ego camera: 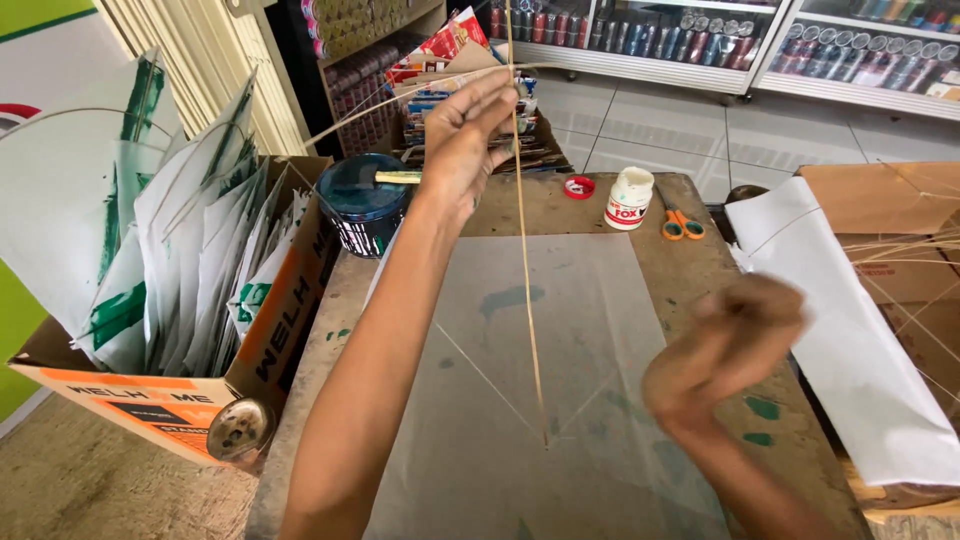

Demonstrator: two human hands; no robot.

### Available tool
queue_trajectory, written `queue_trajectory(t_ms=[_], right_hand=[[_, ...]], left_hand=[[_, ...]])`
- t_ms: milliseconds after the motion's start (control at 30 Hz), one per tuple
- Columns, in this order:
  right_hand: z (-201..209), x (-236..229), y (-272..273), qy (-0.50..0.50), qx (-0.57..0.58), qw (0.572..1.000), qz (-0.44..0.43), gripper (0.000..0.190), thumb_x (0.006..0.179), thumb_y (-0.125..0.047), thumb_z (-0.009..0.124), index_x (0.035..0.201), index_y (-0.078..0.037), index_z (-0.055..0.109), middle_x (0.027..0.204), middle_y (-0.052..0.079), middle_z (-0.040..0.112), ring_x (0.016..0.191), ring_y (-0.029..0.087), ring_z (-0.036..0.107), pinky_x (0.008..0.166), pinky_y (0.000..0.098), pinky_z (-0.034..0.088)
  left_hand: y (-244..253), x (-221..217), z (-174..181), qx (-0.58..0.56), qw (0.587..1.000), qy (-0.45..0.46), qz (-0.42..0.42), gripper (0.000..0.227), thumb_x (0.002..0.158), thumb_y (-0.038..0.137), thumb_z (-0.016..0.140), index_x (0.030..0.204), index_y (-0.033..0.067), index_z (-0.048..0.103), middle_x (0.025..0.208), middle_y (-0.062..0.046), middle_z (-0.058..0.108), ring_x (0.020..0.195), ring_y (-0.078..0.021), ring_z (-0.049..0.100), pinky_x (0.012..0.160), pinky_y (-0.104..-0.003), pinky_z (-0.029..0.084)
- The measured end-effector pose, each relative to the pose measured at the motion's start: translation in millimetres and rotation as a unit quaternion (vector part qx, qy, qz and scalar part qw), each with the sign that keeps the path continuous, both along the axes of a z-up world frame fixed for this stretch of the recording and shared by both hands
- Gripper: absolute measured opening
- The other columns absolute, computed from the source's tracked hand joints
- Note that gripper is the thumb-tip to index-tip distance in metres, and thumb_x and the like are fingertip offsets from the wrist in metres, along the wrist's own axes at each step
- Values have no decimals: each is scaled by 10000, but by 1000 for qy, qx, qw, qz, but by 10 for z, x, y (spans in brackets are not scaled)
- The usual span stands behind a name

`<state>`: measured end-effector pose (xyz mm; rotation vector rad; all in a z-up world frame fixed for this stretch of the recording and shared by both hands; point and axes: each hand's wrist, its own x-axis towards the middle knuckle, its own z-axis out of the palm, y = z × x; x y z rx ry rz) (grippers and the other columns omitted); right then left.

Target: Assembling a kite by smoothing out the paper, applying glue to the bamboo frame, and carefully pressing the frame onto the paper.

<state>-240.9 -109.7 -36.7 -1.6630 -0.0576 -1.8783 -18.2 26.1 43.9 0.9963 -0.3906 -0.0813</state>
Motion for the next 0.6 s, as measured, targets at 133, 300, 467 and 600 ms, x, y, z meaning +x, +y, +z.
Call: queue_trajectory(t_ms=[133,300,467,600], right_hand=[[49,204,-233,2,369,918,146,123,889,-81,594,942,-176,535,778,-39,451,671,80,450,635,237,345],[-8,361,-122,130,416,617,655,283,947,-299,557,1089,-96,694,966,110,650,864,241,557,767,362,407],[313,120,113,74,482,565,666,444,836,-495,628,1006,-92,700,905,99,579,827,231,508,760,364,394],[244,41,-16,-8,512,476,715,683,779,-626,657,1100,-27,717,864,124,714,776,276,599,791,401,463]], left_hand=[[-53,-129,169,-30,999,-25,-12,321,875,66,793,1193,76,760,1077,-101,810,743,-122,703,532,-261,549],[-143,-406,398,-37,998,-56,-20,323,881,45,796,1203,52,769,1029,-69,792,713,-105,623,569,-266,566],[-135,-504,522,2,996,-83,15,334,871,105,799,1203,82,765,1097,-95,810,868,-133,695,520,-262,529],[-91,-375,468,10,994,-99,42,352,843,206,821,1186,146,774,1142,-54,824,1007,-136,744,679,-393,579]])
